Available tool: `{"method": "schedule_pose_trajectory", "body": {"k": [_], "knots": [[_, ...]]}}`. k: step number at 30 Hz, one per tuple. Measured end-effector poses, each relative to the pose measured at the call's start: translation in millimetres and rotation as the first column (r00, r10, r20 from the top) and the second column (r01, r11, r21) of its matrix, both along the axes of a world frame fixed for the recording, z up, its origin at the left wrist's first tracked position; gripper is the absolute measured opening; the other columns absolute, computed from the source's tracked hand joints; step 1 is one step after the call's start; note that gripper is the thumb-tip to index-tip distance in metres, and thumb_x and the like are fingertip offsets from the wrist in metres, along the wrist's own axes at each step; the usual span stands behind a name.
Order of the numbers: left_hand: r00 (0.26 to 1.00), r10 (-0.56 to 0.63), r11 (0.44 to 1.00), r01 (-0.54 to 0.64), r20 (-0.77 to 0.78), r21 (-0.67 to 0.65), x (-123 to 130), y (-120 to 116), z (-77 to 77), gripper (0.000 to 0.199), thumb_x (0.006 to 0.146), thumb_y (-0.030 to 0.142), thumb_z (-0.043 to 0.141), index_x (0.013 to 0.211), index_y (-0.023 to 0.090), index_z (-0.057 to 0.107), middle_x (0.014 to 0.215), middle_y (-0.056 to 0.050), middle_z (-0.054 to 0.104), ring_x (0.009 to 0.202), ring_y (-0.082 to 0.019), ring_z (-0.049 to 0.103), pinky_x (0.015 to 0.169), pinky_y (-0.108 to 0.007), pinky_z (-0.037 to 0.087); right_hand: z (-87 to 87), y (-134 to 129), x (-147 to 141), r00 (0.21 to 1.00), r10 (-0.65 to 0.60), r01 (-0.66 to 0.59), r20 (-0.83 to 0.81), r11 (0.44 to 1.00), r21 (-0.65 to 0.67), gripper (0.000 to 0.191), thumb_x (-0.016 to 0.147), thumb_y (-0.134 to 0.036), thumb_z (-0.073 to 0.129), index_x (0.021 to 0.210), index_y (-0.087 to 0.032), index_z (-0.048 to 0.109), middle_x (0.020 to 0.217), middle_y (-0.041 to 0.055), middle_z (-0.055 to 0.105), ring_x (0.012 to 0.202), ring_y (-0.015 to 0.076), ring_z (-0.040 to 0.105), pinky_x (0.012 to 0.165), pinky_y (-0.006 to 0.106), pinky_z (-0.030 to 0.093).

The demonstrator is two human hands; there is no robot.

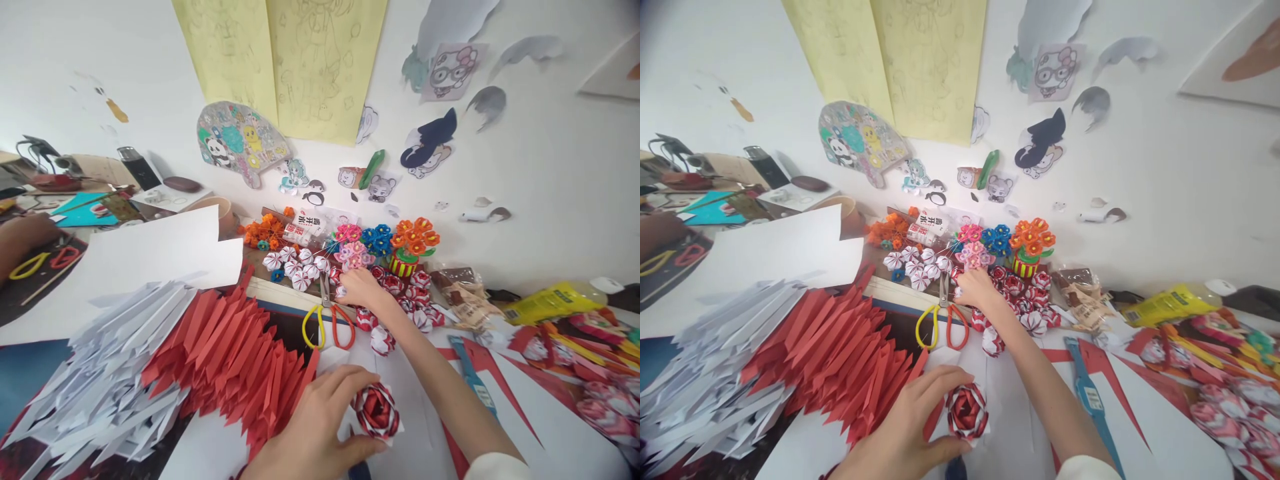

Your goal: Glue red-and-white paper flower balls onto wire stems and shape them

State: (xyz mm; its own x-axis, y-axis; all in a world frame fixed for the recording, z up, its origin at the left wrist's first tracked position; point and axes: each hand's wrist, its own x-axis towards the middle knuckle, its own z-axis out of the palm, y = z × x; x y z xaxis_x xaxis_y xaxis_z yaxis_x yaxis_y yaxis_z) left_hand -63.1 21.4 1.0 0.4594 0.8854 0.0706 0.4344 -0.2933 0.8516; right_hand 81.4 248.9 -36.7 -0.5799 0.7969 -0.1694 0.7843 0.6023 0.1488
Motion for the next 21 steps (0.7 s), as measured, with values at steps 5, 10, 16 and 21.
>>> {"method": "schedule_pose_trajectory", "body": {"k": [5,10,16,21], "knots": [[1.000,0.004,1.000,-0.004,-0.005,0.008,-1,0,-0.1,0.069,0.075,0.031,0.086,0.135,0.025,0.053,0.135,-0.007,0.063,0.122,-0.025,0.062,0.103,-0.035,0.052,7.3,-8,5,1.000,0.022,-0.022,0.007,0.999,0.027,0.042,0.076,-0.030,0.072,0.113,-0.012,0.063,0.101,0.0169,0.073,0.095,0.0303,0.072,0.077,0.032,0.052],[0.999,-0.016,1.000,0.015,-0.029,-0.003,-1,0,-0.3,0.066,0.078,0.029,0.084,0.136,0.025,0.052,0.137,-0.008,0.062,0.125,-0.027,0.060,0.106,-0.039,0.050,12.9,-18,17,1.000,0.018,-0.020,0.023,0.996,0.091,0.039,0.080,-0.026,0.069,0.116,-0.013,0.061,0.114,0.0172,0.067,0.096,0.0293,0.071,0.078,0.035,0.054],[0.999,-0.025,0.999,0.024,-0.020,-0.023,0,1,2.1,0.064,0.080,0.028,0.081,0.136,0.025,0.051,0.136,-0.008,0.061,0.122,-0.025,0.061,0.105,-0.039,0.051,22.8,-28,16,0.998,0.019,-0.031,0.063,0.978,0.208,0.030,0.082,-0.008,0.061,0.112,-0.012,0.064,0.124,0.0204,0.059,0.101,0.0309,0.065,0.076,0.036,0.053],[0.999,-0.037,0.999,0.036,-0.011,-0.030,2,2,1.4,0.060,0.081,0.028,0.081,0.134,0.023,0.053,0.135,-0.008,0.062,0.122,-0.025,0.060,0.104,-0.040,0.050,28.9,-35,18,0.997,0.038,-0.056,0.064,0.951,0.304,0.036,0.090,0.000,0.041,0.116,-0.014,0.062,0.125,0.0178,0.059,0.108,0.0303,0.057,0.080,0.038,0.050]]}}
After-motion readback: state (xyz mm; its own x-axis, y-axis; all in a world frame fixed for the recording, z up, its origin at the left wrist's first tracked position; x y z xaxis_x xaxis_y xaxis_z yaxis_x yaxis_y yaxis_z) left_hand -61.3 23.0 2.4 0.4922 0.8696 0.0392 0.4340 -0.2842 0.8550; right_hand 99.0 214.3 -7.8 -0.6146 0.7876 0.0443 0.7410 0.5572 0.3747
